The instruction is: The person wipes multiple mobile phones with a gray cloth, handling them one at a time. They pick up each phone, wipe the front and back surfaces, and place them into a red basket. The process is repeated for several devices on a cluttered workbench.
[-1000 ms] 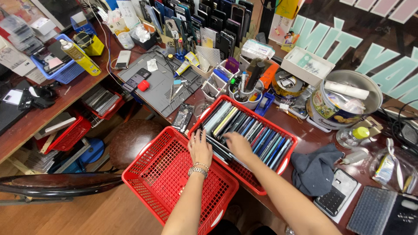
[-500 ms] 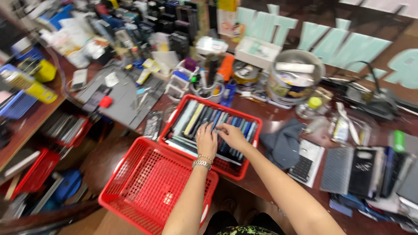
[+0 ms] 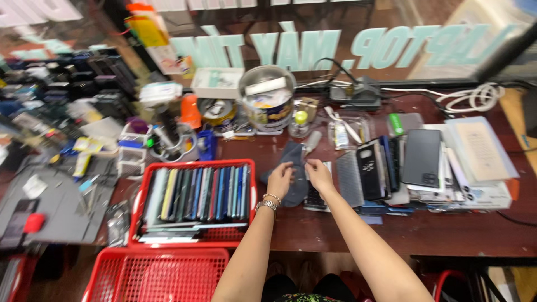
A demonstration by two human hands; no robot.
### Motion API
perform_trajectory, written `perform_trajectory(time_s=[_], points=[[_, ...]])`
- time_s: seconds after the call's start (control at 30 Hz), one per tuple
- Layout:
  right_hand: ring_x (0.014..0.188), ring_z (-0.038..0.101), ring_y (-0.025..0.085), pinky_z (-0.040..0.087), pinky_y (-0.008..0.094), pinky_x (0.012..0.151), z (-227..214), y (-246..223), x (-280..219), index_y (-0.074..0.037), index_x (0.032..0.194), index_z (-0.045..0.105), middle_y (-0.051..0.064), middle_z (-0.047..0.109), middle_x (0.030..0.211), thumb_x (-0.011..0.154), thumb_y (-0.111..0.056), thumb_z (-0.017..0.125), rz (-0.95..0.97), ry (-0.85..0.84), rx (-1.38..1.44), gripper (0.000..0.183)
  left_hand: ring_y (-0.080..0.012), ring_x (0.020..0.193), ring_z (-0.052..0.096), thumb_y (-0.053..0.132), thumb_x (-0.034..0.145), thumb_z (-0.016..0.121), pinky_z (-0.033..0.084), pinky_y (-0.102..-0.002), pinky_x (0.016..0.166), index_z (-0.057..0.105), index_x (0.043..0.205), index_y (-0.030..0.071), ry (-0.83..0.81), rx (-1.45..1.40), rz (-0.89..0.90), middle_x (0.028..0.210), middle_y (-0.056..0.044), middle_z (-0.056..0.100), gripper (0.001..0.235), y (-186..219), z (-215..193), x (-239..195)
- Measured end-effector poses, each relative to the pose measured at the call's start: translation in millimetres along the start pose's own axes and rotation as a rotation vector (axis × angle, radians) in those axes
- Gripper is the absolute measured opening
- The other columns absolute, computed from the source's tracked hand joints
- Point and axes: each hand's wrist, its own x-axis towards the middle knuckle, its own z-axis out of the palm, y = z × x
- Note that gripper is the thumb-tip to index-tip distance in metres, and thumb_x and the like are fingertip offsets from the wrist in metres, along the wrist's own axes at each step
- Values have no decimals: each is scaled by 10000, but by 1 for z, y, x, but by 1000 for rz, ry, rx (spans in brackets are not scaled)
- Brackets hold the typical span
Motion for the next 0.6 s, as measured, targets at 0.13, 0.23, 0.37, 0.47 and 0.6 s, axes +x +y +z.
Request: perform_trajectory(time_s=[0.13,0.23,0.37,0.47,0.6], points=[[990,681,226,525,339,830,-36,68,5,-24,1218,709,137,740,1108,999,-221,608,182,120,14,311,-372,1135,667,295,961,578,534,-415,949,605,1367,97,-122,214,4,1247,-210,693,452,-52,57,21],[883,673,203,537,326,705,-40,94,3,-35,1219,704,118,735,1052,989,-214,579,408,39,258,317,-416,1209,624,304,961,596,474,-434,1034,546,1407,35,-52,532,128,1274,-276,653,523,-86,77,24],[853,673,177,537,328,681,-39,102,-1,-58,1235,688,86,739,1051,929,-191,635,510,-12,238,338,-411,1215,628,275,914,546,474,-436,1056,579,1414,105,-80,529,-110,1270,-243,684,529,-99,82,24],[893,692,171,550,322,757,-37,86,-5,-29,1255,663,92,751,1055,850,-142,733,338,-10,194,426,-390,1200,663,319,908,555,495,-427,1029,606,1344,68,-53,444,-157,1250,-220,729,506,-90,80,24],[912,707,171,549,326,831,-34,42,-12,-26,1256,682,101,759,1047,841,-167,772,118,-10,-33,448,-337,1202,592,499,942,616,462,-443,1020,512,1442,108,25,125,-200,1346,-174,619,643,-60,80,26]])
